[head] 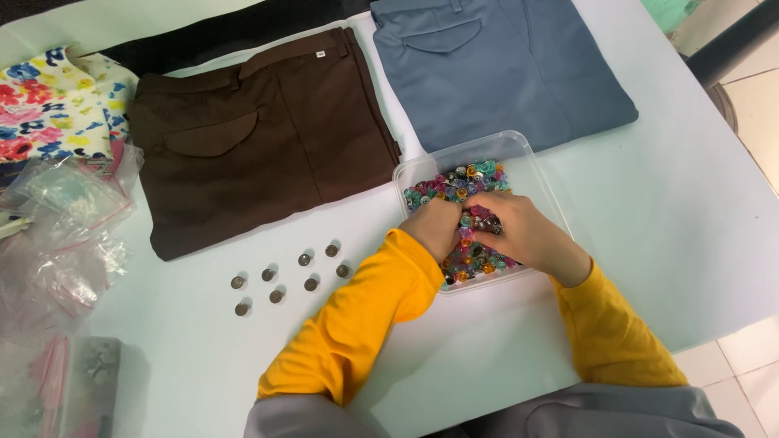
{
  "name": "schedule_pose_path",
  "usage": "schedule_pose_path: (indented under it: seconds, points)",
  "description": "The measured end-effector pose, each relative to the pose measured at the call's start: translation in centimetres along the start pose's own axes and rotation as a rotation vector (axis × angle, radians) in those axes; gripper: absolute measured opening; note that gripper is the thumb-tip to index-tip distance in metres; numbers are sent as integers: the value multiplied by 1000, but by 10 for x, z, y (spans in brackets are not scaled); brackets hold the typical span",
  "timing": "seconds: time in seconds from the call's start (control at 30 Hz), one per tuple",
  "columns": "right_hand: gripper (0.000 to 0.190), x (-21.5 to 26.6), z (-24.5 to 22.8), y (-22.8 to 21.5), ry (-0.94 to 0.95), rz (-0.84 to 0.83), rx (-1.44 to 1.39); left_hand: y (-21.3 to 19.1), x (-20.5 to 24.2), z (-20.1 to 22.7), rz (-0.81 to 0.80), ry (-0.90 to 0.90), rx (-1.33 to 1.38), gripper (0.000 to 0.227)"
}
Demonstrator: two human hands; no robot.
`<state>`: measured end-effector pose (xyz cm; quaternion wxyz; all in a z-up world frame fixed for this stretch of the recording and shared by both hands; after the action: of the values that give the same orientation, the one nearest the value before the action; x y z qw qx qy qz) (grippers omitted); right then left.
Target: Sorting buttons from a container and placing them into small plastic bags
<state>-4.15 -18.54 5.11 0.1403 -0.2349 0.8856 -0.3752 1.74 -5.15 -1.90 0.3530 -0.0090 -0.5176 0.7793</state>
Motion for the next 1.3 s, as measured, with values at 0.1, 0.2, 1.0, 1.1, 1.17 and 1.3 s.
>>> schedule_pose_path:
  seconds: [0.1, 0.2, 1.0, 1.1, 1.17, 1.3]
  points:
    - [44, 3, -1, -8, -25, 148, -60, -15, 8, 8, -52, 77, 94, 14]
    - [35, 8, -11, -15, 85, 233, -171, -73, 61, 32, -203, 32, 433, 23]
    - [39, 12, 12, -23, 75, 478, -953, -69, 46, 11, -367, 106, 950, 58]
    - [36, 7, -4, -28, 85, 458, -933, -77, 55, 18, -358, 100, 980, 63]
    - [34, 6, -12, -30, 76, 448, -912, -64, 44, 10, -361, 108, 1004, 63]
    - [32, 7, -8, -26, 55, 443, -886, -53, 36, 7, -398, 140, 1040, 60]
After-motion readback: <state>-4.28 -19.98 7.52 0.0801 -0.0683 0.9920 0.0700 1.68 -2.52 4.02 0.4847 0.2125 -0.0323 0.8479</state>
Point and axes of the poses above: each hand's wrist, its own x-axis away from the middle knuckle, its own y-axis out of the palm, z = x × y, the point moved 4 cm from there along -x, towards the middle knuckle, and after that the axes turned 15 degrees about -y, right-handed, at the moved point
